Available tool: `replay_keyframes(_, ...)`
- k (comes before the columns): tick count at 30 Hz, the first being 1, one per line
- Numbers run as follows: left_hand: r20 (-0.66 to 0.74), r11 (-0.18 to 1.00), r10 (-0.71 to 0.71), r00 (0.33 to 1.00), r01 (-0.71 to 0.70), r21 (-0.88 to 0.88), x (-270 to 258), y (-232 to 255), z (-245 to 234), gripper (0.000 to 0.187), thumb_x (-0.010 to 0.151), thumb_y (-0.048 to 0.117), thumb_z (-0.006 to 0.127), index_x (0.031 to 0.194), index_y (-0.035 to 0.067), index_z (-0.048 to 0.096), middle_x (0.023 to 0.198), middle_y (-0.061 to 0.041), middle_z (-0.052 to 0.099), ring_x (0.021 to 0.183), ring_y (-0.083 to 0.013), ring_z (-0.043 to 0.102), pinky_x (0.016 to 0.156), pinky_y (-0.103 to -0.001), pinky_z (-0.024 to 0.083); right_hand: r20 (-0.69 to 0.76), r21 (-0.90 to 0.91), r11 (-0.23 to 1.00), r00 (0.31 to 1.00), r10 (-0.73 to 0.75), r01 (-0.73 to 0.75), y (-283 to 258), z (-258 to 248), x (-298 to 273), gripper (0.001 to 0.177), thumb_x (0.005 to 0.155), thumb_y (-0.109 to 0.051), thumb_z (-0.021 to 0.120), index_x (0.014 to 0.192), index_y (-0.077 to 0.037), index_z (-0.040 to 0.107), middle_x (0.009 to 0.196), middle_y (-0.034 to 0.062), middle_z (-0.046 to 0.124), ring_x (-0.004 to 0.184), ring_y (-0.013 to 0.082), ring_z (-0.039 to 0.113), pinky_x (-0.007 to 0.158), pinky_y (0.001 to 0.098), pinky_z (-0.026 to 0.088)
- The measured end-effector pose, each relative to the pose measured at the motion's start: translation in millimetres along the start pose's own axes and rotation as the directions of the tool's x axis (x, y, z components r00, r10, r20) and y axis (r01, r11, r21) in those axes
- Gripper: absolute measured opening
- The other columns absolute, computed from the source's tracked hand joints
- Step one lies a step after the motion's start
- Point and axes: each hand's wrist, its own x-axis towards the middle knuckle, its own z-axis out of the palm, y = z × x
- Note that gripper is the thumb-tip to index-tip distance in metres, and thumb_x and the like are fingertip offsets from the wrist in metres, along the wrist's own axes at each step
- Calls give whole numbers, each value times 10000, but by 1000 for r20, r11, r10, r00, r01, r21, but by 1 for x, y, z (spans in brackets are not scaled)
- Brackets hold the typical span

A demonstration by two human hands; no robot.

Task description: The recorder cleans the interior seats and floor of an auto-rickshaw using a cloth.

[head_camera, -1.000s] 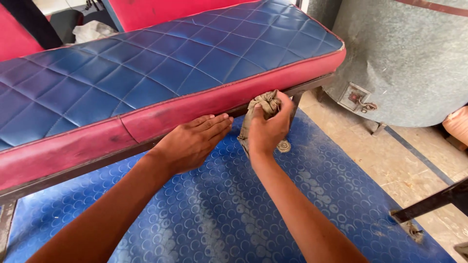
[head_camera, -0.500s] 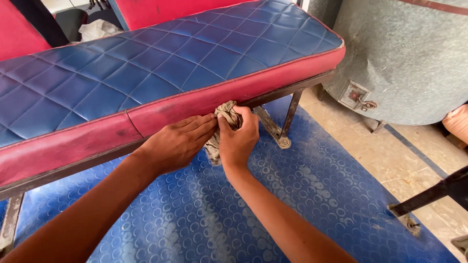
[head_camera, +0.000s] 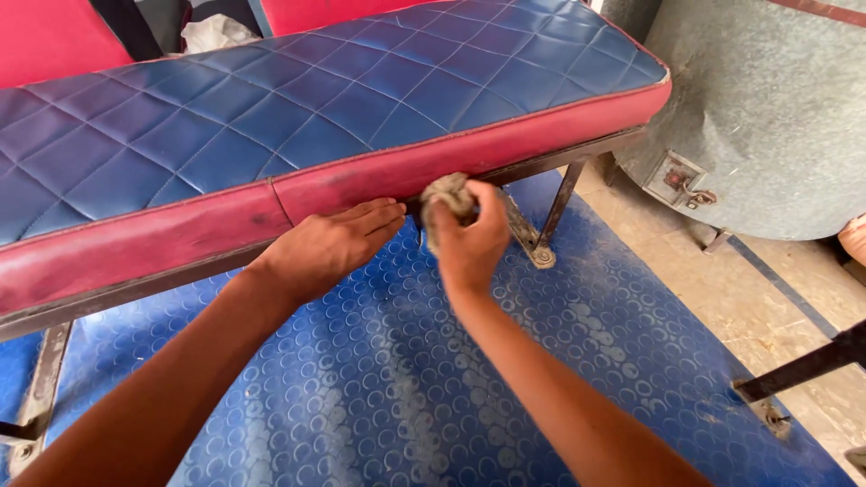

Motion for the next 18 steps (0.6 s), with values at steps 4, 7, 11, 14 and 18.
replay_keyframes(4,-13,993,-107,994,106,-47,-6,0,-5,429,817,24,613,1245,40,604,1228,-69,614,1140,-227,642,776,-306,618,52,73,996,997,-59,55,-39,27,-40,289,837,-162,806,1041,-41,641,946,103,640,862,248,654,762,387,516)
replay_keyframes(7,-15,977,-201,980,199,-79,-26,1,-14,283,827,35,627,1109,55,630,1056,-50,601,1031,-221,649,743,-327,610,91,115,992,994,-58,47,-49,33,-50,278,834,-146,784,1036,-36,629,935,97,632,858,236,651,746,384,520)
replay_keyframes(11,-36,964,-262,964,260,-47,-58,5,-20,384,779,14,632,1163,36,633,1007,-52,595,978,-230,634,689,-338,597,170,106,986,975,-143,127,-43,19,-36,265,834,-142,783,1032,-35,643,941,97,634,839,233,651,743,393,524)
replay_keyframes(14,-39,953,-302,952,302,-14,-76,2,-22,407,777,6,630,1182,40,637,1015,-52,604,977,-226,631,698,-337,594,174,70,979,964,-201,192,-24,4,-15,265,835,-142,795,1030,-37,650,944,98,633,829,229,644,733,395,522)
replay_keyframes(18,-19,939,-342,940,342,36,-100,-3,-32,364,791,15,628,1152,58,644,1016,-49,606,980,-226,629,767,-347,592,35,54,973,974,-225,223,-14,5,-13,267,851,-132,804,1036,-29,640,964,92,643,867,222,638,764,396,518)
